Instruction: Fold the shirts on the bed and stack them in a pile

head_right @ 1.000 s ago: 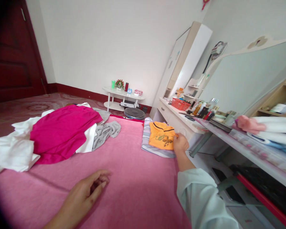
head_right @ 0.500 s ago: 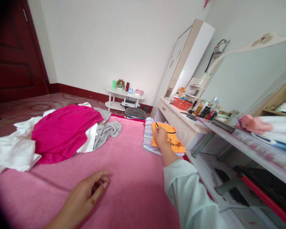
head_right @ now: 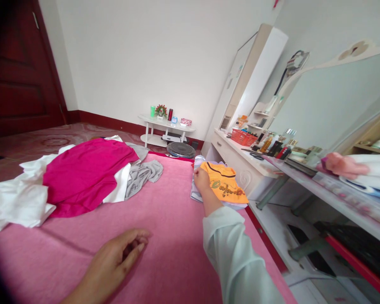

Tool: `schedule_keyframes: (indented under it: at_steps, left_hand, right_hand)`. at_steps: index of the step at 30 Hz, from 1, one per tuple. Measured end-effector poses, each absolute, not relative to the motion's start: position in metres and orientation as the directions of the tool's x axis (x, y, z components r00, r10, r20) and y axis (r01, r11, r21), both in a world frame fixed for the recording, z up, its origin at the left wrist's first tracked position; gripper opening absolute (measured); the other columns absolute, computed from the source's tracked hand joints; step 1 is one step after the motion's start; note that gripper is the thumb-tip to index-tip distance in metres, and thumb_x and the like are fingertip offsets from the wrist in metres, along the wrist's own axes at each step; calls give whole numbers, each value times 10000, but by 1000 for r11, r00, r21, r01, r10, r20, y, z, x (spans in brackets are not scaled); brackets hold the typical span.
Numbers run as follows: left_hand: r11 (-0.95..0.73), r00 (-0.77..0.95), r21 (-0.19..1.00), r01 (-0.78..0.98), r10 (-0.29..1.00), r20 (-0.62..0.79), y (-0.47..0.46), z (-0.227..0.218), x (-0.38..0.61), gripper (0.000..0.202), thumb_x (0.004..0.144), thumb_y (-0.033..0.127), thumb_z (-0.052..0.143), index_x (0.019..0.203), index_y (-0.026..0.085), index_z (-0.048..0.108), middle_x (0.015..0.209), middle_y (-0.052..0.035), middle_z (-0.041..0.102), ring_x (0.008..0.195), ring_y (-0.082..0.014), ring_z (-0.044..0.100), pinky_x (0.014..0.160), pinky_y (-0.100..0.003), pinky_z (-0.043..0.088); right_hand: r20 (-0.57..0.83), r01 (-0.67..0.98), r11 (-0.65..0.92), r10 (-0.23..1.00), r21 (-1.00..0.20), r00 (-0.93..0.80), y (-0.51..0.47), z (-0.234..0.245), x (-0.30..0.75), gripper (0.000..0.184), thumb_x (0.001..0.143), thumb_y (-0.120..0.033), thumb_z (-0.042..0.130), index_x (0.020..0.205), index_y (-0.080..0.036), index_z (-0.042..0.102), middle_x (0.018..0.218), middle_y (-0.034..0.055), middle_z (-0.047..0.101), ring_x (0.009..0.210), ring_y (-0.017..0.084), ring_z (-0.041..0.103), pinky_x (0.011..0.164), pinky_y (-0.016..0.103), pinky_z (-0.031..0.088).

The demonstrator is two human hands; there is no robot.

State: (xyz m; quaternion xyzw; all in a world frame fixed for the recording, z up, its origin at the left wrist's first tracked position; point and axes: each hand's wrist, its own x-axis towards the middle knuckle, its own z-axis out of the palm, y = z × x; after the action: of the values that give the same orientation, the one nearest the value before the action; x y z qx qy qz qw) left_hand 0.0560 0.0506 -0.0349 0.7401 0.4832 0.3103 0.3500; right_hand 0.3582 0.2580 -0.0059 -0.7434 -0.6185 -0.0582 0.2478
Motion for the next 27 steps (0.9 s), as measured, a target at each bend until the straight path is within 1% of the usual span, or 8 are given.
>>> schedule_keyframes:
  at_steps: [3,8,11,15,17,20,23,27]
  left_hand:
    - [-313,357,806,503,924,136,50,-34,56,231,870,285,437,989,240,629,907,-15,686,801,-166,629,714,-240,454]
    - [-345,382,784,516,912,150,51,-34,55,207,865,267,438,931,241,633,892,-13,677,803,-171,623,719,-250,451]
    - [-361,402,783,506,902,157,52,-35,54,214,868,263,436,936,246,638,909,-16,676,829,-174,624,746,-254,452]
    - [-378,409,782,495,896,175,53,-36,53,215,864,258,445,926,249,651,926,-18,678,859,-178,623,775,-257,452]
    - [-380,406,787,486,896,182,53,-36,53,214,860,258,452,922,249,657,920,-19,681,855,-178,625,775,-255,454]
    - [-367,399,799,476,900,175,54,-35,53,216,856,261,458,922,250,663,907,-16,686,836,-176,630,767,-250,458]
    - [-355,389,807,473,905,170,54,-34,54,223,853,269,456,921,242,668,905,-25,689,825,-180,633,745,-248,462]
    - [-365,392,798,480,903,177,54,-31,53,236,857,264,442,920,235,668,909,-26,689,826,-180,634,742,-250,458]
  right_hand:
    - [420,948,-95,880,-303,223,249,-6,358,296,835,-241,464,1096,-201,597,1092,46,647,1001,180,572,893,290,405]
    - [414,937,-192,858,-290,304,228,-15,358,481,894,-414,388,1274,-140,496,1333,188,478,1278,331,354,1045,553,180]
    - [316,964,-38,941,-262,122,217,-20,353,538,826,-517,505,1274,-219,523,1331,102,521,1258,290,409,1065,507,208]
    - [340,962,101,940,-253,-9,204,-12,354,483,914,-499,345,1326,-281,474,1359,24,507,1272,197,412,1105,401,180]
    - [433,973,5,896,-232,98,196,-9,361,512,941,-471,250,1365,-241,424,1437,59,408,1349,223,292,1115,465,93]
    - [504,917,-341,766,-208,399,180,-17,382,605,917,-532,259,1402,-187,366,1487,131,296,1380,318,178,1074,570,85]
    - [404,784,-591,680,-191,612,160,-31,406,730,858,-640,300,1381,-140,389,1442,210,334,1337,378,237,1028,601,160]
    - [244,716,-682,676,-150,695,130,-37,426,817,834,-689,248,1381,-95,369,1438,255,308,1316,385,270,984,605,228]
